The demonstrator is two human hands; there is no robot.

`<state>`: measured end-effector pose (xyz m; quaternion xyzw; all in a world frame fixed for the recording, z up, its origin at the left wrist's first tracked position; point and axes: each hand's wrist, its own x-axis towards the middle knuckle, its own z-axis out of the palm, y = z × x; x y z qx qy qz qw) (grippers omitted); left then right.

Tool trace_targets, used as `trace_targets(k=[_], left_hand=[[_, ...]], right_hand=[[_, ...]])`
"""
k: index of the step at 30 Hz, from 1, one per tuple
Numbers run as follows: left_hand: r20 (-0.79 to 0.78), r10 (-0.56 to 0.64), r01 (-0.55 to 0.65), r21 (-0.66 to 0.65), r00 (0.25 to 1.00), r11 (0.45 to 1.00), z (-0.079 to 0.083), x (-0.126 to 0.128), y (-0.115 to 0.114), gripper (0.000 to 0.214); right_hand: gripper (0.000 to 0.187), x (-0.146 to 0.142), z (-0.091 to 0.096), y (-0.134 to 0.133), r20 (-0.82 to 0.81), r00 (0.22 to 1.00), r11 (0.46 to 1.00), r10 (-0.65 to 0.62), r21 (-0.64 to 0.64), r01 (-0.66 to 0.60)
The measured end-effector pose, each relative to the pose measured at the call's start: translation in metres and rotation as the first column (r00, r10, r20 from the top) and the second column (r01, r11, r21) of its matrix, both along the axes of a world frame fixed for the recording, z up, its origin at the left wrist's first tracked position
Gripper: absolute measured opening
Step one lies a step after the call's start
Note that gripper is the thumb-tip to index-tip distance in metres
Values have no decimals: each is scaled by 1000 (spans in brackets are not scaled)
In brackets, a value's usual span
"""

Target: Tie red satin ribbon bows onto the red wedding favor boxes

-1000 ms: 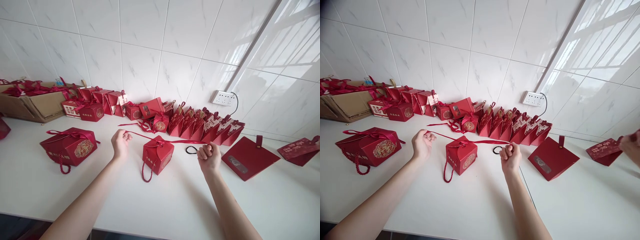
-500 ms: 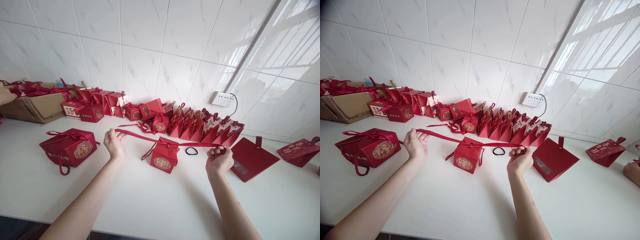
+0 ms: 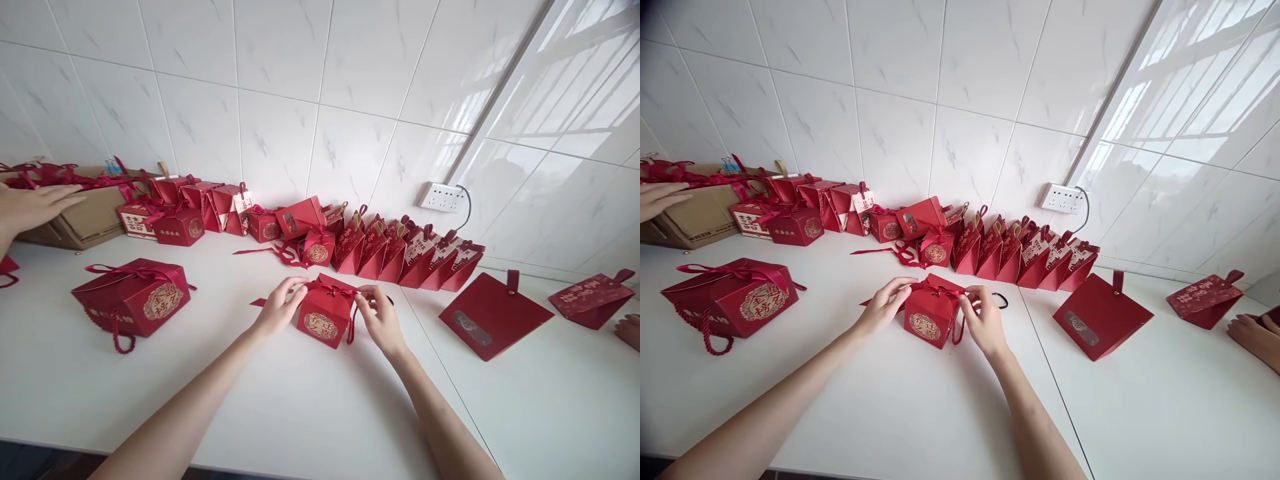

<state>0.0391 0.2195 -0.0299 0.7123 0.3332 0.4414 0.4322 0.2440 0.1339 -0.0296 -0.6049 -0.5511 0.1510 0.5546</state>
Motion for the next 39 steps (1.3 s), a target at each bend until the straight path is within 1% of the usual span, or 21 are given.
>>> trace_targets(k=[2,6,11,16,20,22,26,30,35,39], left_hand=[[30,-38,41,-115,999,993,1,2,-3,32],[152,-60,99,-266,987,959,9,0,-3,33],[224,-85,165,-365,971,916,13,-1,0,37],[279,-70,196,-455,958,869,7,-1,5,37],[316,-54,213,-495,947,843,3,-1,8,33],[339,-64,240,-509,938,827,3,-1,8,30],[366,-92,289,-533,926,795,4,-2,7,28],[366,-127,322,-542,922,777,5,-4,11,31],[349,-158,336,-539,924,772,4,-6,13,33],[320,-177,333,-544,931,770,-1,-4,12,35]], right_hand=[[36,-2,-3,2,-80,996,997,37,-61,-42],[39,1,-3,5,-268,959,988,96,-92,-125],[46,6,3,3,-408,889,946,208,-146,-288],[39,10,5,0,-529,800,889,283,-169,-426],[32,14,3,0,-644,694,839,321,-147,-524],[31,16,3,1,-671,664,827,330,-134,-546],[31,19,2,1,-682,636,807,361,-113,-579],[30,21,0,2,-692,618,794,372,-108,-598],[33,23,-3,4,-699,604,777,383,-110,-620],[33,21,-7,5,-702,604,766,377,-130,-629]])
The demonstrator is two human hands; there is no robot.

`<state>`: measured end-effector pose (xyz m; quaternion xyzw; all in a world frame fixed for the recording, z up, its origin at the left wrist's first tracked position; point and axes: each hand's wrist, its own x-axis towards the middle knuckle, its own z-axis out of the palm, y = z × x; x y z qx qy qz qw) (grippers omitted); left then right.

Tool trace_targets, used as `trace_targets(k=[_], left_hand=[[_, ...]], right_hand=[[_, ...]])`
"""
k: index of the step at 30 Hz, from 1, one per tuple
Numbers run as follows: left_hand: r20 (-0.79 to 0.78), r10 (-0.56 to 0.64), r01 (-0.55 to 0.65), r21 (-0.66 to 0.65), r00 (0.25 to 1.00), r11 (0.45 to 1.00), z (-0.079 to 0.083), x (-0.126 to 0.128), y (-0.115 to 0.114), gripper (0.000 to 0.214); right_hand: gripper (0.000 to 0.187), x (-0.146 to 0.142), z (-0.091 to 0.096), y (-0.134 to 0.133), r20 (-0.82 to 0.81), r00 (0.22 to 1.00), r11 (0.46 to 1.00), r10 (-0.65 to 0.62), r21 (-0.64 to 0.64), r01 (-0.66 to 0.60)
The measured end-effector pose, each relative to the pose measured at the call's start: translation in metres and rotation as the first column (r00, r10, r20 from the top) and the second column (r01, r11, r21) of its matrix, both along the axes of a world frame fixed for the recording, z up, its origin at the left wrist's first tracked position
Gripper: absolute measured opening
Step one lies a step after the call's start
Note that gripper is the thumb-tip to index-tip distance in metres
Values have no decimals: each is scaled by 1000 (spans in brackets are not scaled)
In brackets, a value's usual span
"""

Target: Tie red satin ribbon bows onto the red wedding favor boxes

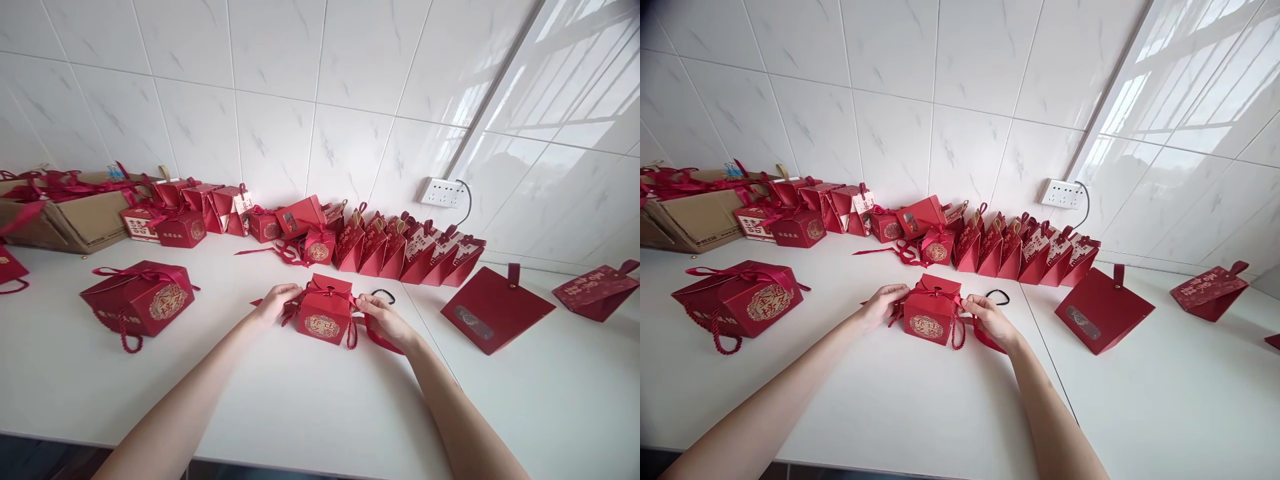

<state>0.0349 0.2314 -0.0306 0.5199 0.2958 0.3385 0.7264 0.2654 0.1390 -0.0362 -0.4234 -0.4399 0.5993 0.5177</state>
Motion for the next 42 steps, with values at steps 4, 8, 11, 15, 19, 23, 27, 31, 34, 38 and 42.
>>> trace_targets(k=[4,8,11,15,19,23,27,31,34,38,42], left_hand=[[-15,-15,15,11,1000,1000,-7,2,1,39],[-34,-36,37,25,999,999,-12,3,5,38],[-37,-45,46,28,998,999,-13,4,6,37],[-24,-40,40,24,999,999,-11,4,5,37],[-14,-42,43,20,999,999,-10,4,5,37],[-17,-42,42,17,999,999,-12,4,5,37],[-13,-48,49,22,999,999,-14,4,6,36],[-31,-50,50,29,998,998,-16,3,8,38],[-46,-45,47,33,998,998,-16,3,7,38],[-41,-36,37,25,999,999,-11,4,3,38],[-34,-34,34,14,999,999,-9,5,2,38]], right_hand=[[33,-4,-3,0,9,1000,1000,14,-22,-13],[32,-6,-5,0,18,1000,1000,10,-21,-10],[33,-6,-6,0,25,1000,1000,7,-16,-7],[33,-7,-6,1,33,999,1000,7,-3,-7],[33,-8,-4,0,38,999,1000,14,-3,-14],[34,-9,-2,-1,40,999,1000,29,-2,-29],[34,-9,-3,-1,36,999,999,40,3,-40],[33,-8,-7,0,32,998,999,51,11,-52],[31,-6,-11,2,24,998,998,53,18,-53],[33,-5,-12,3,22,996,997,83,6,-83],[31,-4,-12,3,29,997,997,73,-2,-73]])
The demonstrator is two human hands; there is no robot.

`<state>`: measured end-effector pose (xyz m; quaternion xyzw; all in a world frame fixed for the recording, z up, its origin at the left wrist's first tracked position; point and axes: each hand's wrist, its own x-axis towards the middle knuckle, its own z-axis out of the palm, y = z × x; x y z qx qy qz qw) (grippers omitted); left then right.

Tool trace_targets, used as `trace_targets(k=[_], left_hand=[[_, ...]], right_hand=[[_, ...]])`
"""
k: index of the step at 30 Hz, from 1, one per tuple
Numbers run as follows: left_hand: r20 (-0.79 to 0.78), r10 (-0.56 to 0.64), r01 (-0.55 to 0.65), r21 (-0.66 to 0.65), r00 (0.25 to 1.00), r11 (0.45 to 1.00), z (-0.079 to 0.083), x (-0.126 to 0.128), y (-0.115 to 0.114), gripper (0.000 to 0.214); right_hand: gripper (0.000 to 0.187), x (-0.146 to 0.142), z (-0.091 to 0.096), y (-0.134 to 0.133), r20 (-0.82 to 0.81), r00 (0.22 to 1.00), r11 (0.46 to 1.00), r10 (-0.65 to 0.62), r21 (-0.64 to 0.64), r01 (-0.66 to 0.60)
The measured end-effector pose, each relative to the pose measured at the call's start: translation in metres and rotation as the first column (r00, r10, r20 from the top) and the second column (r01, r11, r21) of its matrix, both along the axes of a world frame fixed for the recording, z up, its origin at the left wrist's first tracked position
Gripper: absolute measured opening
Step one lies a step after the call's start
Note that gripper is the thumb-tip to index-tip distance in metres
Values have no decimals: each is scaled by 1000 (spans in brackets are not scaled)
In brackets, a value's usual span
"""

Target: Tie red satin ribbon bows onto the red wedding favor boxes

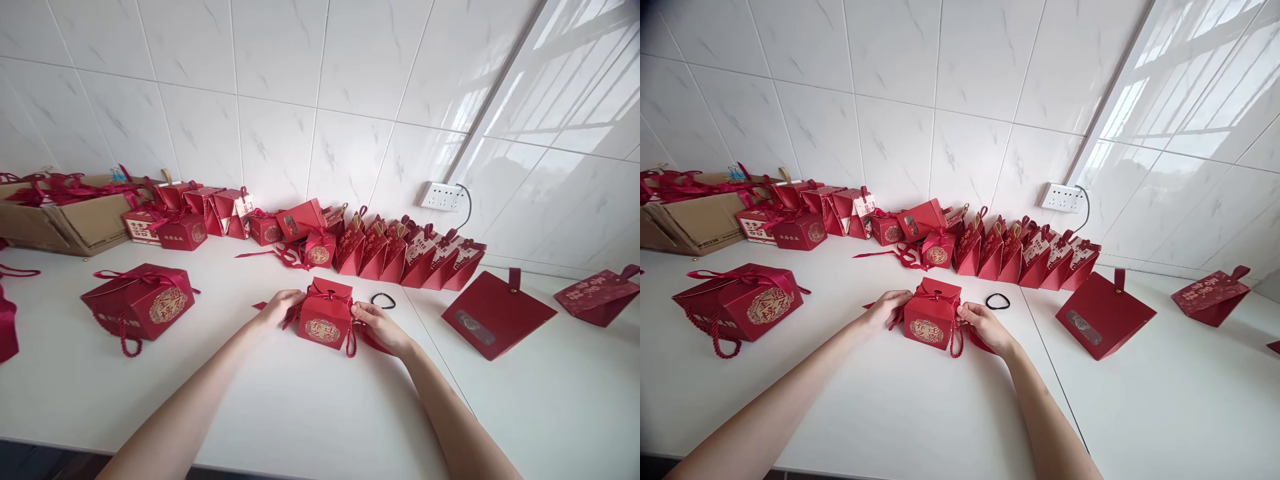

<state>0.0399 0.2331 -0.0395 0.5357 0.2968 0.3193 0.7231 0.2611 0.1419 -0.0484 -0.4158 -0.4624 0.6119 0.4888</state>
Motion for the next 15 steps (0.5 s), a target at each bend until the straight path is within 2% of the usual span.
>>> trace_targets(k=[6,11,15], left_hand=[[-1,9,-9,3,1000,1000,-10,3,5,42],[-37,37,-37,7,999,999,-16,5,5,41],[-79,88,-89,-3,993,996,-15,6,3,39]], right_hand=[[32,-3,2,-3,9,1000,1000,-1,9,1],[38,-8,7,-9,83,997,999,-1,-48,5],[41,3,-3,-8,193,980,996,-47,-71,61]])
